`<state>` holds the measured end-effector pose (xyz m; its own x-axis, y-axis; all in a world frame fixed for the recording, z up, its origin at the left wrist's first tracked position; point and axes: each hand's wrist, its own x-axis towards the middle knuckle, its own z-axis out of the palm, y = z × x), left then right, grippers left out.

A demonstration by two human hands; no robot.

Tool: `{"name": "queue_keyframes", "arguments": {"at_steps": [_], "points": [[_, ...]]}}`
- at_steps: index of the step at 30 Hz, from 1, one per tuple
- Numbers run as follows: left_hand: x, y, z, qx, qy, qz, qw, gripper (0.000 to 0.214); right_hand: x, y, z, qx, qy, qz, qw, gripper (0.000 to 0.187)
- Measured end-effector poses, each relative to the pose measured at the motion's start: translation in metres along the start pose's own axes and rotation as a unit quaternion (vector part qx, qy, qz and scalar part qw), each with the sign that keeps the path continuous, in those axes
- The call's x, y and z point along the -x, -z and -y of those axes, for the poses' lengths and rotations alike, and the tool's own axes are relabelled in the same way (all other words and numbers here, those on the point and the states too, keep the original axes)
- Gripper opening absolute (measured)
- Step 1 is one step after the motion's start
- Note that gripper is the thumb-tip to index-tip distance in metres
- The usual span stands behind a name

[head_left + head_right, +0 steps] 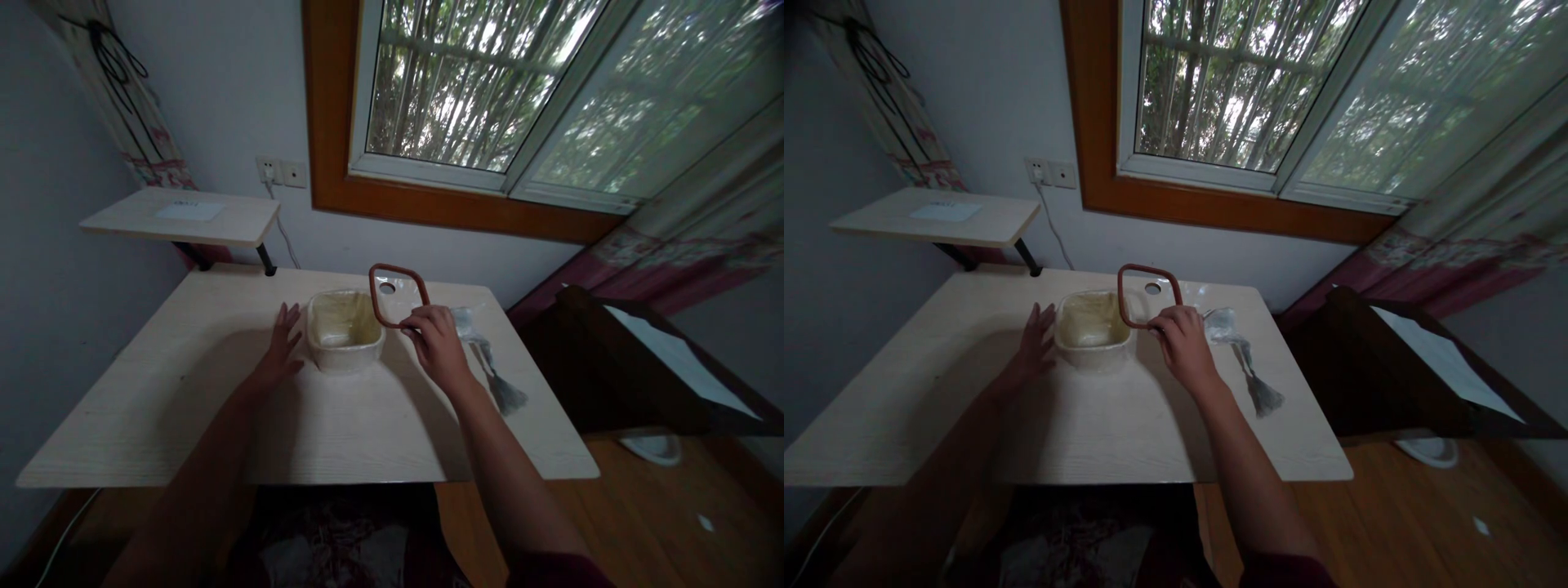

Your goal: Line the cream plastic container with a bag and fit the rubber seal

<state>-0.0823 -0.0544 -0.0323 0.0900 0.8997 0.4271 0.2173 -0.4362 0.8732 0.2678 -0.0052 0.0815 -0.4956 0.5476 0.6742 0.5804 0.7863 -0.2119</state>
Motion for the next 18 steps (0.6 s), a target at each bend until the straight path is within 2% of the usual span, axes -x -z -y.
{"name": "queue_keyframes", "arguments": {"at_steps": [3,6,8,11,15,18], "points": [[-0.004,0.014,-0.028,-0.015,-0.043,-0.089,0.995,0.093,-0.01,-0.002,0.008,0.011,0.018,0.006,1.0,0.016],[-0.015,0.018,-0.067,-0.132,-0.106,-0.157,0.973,0.051,-0.019,-0.003,0.017,0.004,0.045,0.012,0.999,0.018],[-0.024,0.017,-0.09,-0.221,-0.144,-0.147,0.953,0.035,-0.024,-0.004,0.023,-0.007,0.059,0.02,0.998,0.019],[-0.036,0.012,-0.113,-0.292,-0.206,-0.102,0.929,0.033,-0.033,-0.007,0.031,-0.012,0.075,0.03,0.997,0.021],[-0.049,0.004,-0.122,-0.339,-0.233,-0.058,0.91,0.039,-0.045,-0.009,0.04,-0.013,0.106,0.05,0.993,0.022],[-0.054,0.002,-0.123,-0.345,-0.245,-0.039,0.905,0.035,-0.054,-0.009,0.046,-0.021,0.121,0.052,0.991,0.023]]}}
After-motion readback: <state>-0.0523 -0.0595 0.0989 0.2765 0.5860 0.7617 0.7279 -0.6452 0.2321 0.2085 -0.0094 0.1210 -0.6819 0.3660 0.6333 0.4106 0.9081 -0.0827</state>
